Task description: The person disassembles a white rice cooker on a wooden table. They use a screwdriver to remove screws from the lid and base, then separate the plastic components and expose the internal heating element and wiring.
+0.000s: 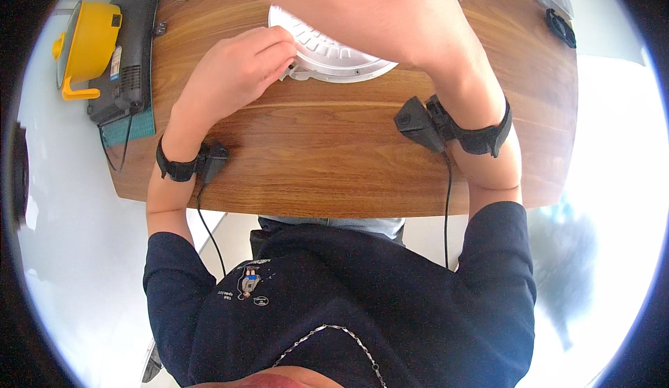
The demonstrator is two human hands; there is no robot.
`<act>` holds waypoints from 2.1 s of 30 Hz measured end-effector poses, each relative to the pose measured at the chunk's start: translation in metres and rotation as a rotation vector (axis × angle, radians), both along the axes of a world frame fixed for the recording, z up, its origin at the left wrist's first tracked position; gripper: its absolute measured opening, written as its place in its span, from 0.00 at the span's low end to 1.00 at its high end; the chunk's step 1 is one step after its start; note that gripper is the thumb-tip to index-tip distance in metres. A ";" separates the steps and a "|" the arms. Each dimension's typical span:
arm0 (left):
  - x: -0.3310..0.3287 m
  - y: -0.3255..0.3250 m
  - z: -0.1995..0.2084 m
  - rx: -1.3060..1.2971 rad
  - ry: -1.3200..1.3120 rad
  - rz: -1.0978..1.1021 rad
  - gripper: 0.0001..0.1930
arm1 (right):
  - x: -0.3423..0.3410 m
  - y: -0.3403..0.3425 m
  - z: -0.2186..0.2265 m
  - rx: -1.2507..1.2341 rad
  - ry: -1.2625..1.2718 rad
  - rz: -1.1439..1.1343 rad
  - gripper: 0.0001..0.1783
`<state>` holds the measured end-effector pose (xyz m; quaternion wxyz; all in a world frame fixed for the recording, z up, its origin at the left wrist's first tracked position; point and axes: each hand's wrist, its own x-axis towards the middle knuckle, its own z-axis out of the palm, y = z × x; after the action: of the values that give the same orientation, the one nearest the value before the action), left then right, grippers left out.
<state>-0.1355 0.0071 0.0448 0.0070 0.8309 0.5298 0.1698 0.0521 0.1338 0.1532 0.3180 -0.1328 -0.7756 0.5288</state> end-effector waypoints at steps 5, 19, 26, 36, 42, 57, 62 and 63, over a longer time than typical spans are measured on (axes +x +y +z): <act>0.004 -0.002 0.004 -0.013 0.050 -0.001 0.06 | 0.009 0.013 0.007 0.488 -0.386 0.139 0.06; 0.007 -0.009 -0.006 -0.018 0.066 0.052 0.08 | 0.001 -0.006 -0.097 0.639 -0.793 0.228 0.11; 0.012 -0.009 -0.004 -0.085 0.030 0.121 0.08 | -0.002 0.001 -0.102 0.526 -0.788 0.269 0.14; 0.023 -0.017 -0.002 -0.113 0.076 0.235 0.07 | -0.004 0.007 -0.104 0.491 -0.790 0.307 0.16; 0.021 -0.018 -0.005 -0.022 0.128 0.201 0.09 | -0.005 0.007 -0.105 0.480 -0.799 0.303 0.16; 0.022 -0.020 -0.003 -0.016 0.140 0.206 0.09 | -0.009 0.007 -0.098 0.444 -0.871 0.321 0.15; 0.025 -0.023 -0.006 -0.029 0.166 0.253 0.10 | -0.010 0.004 -0.097 0.459 -0.875 0.304 0.14; 0.026 -0.023 -0.006 -0.028 0.163 0.255 0.10 | -0.010 0.004 -0.097 0.460 -0.871 0.302 0.14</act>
<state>-0.1100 -0.0158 0.0385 -0.0461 0.7678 0.6321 0.0939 0.0424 0.1383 0.0558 -0.0935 -0.1537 -0.9429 0.2803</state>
